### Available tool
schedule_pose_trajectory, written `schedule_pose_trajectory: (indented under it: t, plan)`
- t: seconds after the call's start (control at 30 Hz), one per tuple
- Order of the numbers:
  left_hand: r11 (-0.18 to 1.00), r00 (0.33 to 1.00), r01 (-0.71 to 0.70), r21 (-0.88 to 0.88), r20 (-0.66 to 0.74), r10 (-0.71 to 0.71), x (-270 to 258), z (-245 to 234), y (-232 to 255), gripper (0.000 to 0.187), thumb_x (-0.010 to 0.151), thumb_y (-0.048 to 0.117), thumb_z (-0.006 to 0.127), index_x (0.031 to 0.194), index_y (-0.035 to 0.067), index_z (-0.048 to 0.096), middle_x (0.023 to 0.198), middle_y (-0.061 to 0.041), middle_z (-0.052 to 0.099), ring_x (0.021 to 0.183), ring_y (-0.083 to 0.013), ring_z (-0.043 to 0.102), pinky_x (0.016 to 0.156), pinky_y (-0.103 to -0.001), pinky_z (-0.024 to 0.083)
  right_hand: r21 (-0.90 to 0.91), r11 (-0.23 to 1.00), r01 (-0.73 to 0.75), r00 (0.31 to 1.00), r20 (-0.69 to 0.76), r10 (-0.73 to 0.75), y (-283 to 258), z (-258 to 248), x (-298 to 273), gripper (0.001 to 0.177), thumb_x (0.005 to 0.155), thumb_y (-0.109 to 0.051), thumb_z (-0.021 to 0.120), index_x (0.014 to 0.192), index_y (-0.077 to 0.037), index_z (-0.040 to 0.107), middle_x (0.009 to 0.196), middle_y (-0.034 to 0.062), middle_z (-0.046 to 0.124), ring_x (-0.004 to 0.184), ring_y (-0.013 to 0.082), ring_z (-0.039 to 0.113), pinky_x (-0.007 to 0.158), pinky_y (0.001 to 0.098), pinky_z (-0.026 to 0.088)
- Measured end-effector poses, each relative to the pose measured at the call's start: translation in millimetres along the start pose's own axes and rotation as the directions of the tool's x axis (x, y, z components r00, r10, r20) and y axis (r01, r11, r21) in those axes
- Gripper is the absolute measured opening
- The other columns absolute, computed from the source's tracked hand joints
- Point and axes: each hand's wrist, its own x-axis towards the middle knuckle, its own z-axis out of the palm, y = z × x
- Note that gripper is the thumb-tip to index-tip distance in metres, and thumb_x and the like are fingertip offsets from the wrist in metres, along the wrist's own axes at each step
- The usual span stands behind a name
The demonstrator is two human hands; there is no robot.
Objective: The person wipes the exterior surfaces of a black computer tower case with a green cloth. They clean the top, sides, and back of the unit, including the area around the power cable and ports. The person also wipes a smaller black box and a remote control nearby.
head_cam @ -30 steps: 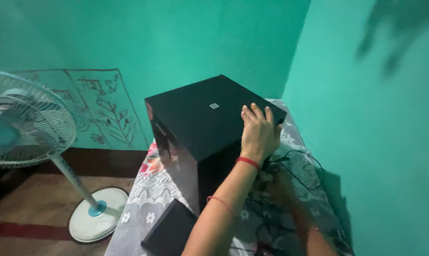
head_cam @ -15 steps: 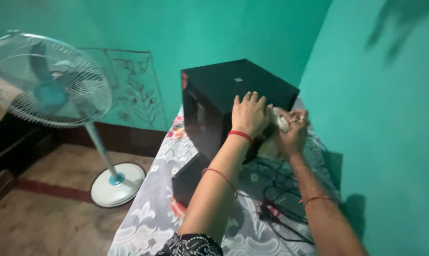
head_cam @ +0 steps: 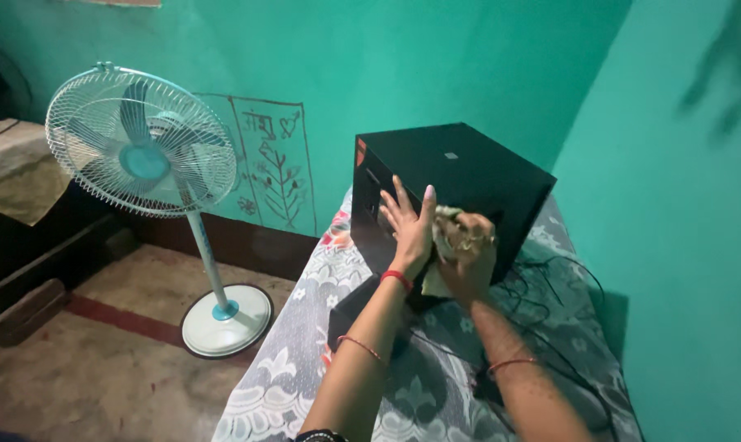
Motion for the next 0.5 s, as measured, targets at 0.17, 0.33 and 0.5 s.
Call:
schedule_pose_trajectory:
  t: [0.17, 0.33, 0.5]
  plan:
    - [0.943, 0.945, -0.325, 0.068, 0.053, 0.321, -14, -15, 26, 0.051, 0.096, 0.058, 0.06, 0.136, 0.027, 0.056, 0.177, -0.019, -0.009, 0.163, -0.0419, -0.013, 0.116, -0.075, -0.003, 0.044, 0.998, 0.043, 0.997, -0.062, -0.04, 4, 21, -21, 0.033, 0.08, -0.012, 0.075, 0.112, -0.007, 0.068, 0.125, 0.0168, 0.058, 0.119, 0.0403, 0.054, 0.1, 0.0524, 0.045]
    - [0.927, 0.927, -0.373, 0.031, 0.039, 0.372, -23, -18, 20, 0.038, 0.098, 0.05, 0.061, 0.123, 0.021, 0.059, 0.177, -0.02, -0.006, 0.163, -0.0431, -0.011, 0.116, -0.076, -0.006, 0.178, 0.973, -0.146, 0.986, -0.057, 0.158, -13, 26, -35, 0.043, 0.092, -0.017, 0.077, 0.126, -0.001, 0.057, 0.13, 0.0164, 0.058, 0.125, 0.0375, 0.054, 0.106, 0.0521, 0.043]
    - [0.897, 0.899, -0.438, 0.063, 0.022, 0.437, -31, -19, 23, 0.034, 0.104, 0.047, 0.057, 0.126, 0.021, 0.058, 0.178, -0.021, -0.003, 0.165, -0.0457, -0.006, 0.12, -0.074, -0.002, 0.12, 0.993, -0.019, 0.999, -0.025, 0.022, -19, 23, -46, 0.039, 0.088, -0.021, 0.076, 0.12, -0.003, 0.06, 0.125, 0.0166, 0.058, 0.121, 0.038, 0.054, 0.104, 0.0551, 0.042]
